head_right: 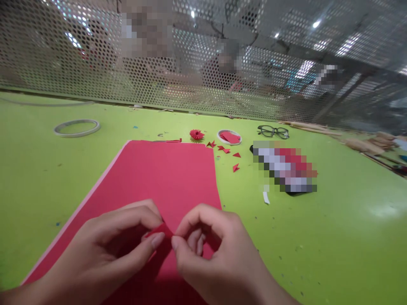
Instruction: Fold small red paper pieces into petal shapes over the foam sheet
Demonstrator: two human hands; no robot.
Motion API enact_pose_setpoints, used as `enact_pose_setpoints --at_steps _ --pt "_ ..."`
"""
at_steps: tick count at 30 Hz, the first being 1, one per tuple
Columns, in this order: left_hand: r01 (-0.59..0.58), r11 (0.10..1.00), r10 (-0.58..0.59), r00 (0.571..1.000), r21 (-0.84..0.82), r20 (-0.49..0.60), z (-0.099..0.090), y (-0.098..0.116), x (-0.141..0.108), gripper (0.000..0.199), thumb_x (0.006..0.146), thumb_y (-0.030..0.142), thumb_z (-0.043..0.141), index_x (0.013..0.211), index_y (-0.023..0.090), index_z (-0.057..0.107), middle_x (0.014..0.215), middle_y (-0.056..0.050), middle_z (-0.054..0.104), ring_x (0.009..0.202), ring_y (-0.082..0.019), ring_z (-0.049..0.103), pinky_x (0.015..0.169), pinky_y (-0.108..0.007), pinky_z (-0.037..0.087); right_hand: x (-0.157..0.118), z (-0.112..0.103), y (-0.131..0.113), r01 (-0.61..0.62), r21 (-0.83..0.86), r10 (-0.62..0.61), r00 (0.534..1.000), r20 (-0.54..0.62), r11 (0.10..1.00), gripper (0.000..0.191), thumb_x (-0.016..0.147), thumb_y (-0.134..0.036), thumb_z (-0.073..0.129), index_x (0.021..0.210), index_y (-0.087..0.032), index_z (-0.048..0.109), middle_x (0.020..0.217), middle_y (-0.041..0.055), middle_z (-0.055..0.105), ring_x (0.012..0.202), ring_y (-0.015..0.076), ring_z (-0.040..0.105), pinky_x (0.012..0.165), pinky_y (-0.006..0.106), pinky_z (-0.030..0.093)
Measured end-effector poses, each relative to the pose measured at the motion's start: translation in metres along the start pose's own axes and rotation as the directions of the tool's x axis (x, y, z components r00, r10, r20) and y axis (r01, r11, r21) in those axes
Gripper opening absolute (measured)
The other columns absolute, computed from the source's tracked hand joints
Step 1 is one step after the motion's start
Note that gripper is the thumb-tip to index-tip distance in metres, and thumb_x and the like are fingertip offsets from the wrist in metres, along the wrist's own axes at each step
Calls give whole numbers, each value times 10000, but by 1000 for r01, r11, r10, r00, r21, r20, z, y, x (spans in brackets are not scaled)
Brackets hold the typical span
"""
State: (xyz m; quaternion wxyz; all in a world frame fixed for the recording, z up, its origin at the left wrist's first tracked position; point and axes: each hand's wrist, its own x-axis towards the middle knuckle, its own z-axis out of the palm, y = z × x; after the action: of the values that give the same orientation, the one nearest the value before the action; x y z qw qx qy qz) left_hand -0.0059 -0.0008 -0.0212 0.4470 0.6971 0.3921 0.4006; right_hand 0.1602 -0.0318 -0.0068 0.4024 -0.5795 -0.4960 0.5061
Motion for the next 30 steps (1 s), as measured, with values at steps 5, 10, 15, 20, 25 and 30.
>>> enact_pose_setpoints --at_steps 5,10,15,20,25,30 --pt "-66 998 65 997 -10 -42 2 -5 -4 173 754 94 617 624 200 659 567 67 570 498 -69 513 478 -124 397 -2 0 -1 -35 66 34 999 21 997 69 639 -171 639 617 -232 616 555 -57 555 531 109 501 507 208 411" --pt "134 991 -132 990 -29 58 -3 10 2 188 752 149 614 577 173 681 561 22 623 530 -109 558 504 -166 454 -1 -5 6 139 -53 -139 990 -2 989 88 724 -176 631 669 -244 629 595 -50 609 550 111 583 510 176 485" --pt "244 961 -239 970 -128 51 -4 16 6 160 735 188 645 585 178 697 577 12 661 550 -127 586 524 -181 485 0 -10 9 535 -376 -569 822 23 757 180 795 -80 628 763 -256 608 664 -82 678 595 74 656 583 108 525" --pt "208 975 -206 978 -72 44 -1 15 4 176 745 203 650 582 175 711 596 -7 690 556 -138 608 527 -188 495 -2 -9 5 592 -520 -673 738 43 616 200 817 -66 619 798 -261 580 686 -102 681 604 58 668 596 86 522" --pt "111 994 -111 993 8 37 -3 13 2 201 767 173 629 581 172 703 584 -6 687 544 -132 611 521 -177 487 -6 -8 7 592 -613 -725 688 46 523 214 836 -65 610 833 -271 551 706 -101 683 628 64 677 605 94 521" --pt "18 1000 -18 1000 -2 6 -4 5 -1 215 788 133 658 585 192 694 556 41 661 520 -94 588 512 -134 457 -5 -6 10 601 -621 -738 673 52 504 212 836 -62 604 833 -267 552 718 -97 680 629 64 677 612 101 517"
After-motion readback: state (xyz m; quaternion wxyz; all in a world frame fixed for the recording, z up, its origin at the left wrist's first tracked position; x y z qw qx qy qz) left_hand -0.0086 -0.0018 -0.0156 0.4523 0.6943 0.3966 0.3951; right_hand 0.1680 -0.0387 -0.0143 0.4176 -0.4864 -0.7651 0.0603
